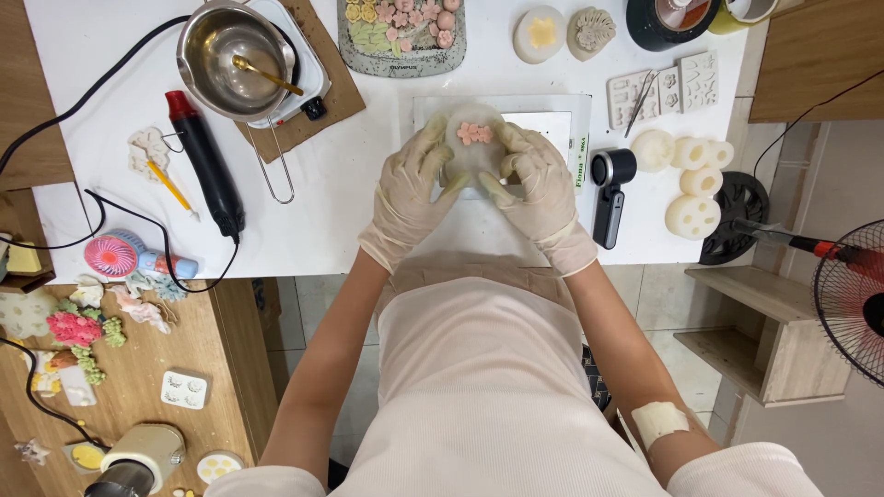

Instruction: The recorder is seen decorating a candle with wax flower ornaments.

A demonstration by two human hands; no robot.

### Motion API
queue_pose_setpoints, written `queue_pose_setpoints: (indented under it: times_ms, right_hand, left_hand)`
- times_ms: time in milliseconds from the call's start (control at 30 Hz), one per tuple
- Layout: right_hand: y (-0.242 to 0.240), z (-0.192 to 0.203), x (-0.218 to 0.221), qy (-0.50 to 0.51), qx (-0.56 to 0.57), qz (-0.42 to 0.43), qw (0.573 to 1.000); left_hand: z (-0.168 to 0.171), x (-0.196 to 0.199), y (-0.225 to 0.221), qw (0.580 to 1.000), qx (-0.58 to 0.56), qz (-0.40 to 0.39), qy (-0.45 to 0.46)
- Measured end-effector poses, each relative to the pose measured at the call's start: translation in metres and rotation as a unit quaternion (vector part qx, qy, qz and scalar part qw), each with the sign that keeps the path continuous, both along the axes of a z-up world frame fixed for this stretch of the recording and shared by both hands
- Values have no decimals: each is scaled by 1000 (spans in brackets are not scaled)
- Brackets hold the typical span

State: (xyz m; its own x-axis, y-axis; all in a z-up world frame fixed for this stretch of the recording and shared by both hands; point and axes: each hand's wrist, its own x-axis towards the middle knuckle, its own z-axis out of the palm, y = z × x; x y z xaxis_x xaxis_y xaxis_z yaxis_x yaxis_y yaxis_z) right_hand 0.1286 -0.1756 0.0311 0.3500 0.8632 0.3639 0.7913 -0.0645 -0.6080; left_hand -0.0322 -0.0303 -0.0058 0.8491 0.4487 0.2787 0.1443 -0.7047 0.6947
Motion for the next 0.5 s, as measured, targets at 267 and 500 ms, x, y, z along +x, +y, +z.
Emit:
queue_pose_setpoints:
  times_ms: [267,500]
  right_hand:
    - [-4,-4,-7,-18,-35,-5,999]
    - [-3,-10,-8,-45,-30,-1,999]
  left_hand:
    - [11,-5,-16,998,25,-1,54]
    - [17,-3,-14,997,41,-9,70]
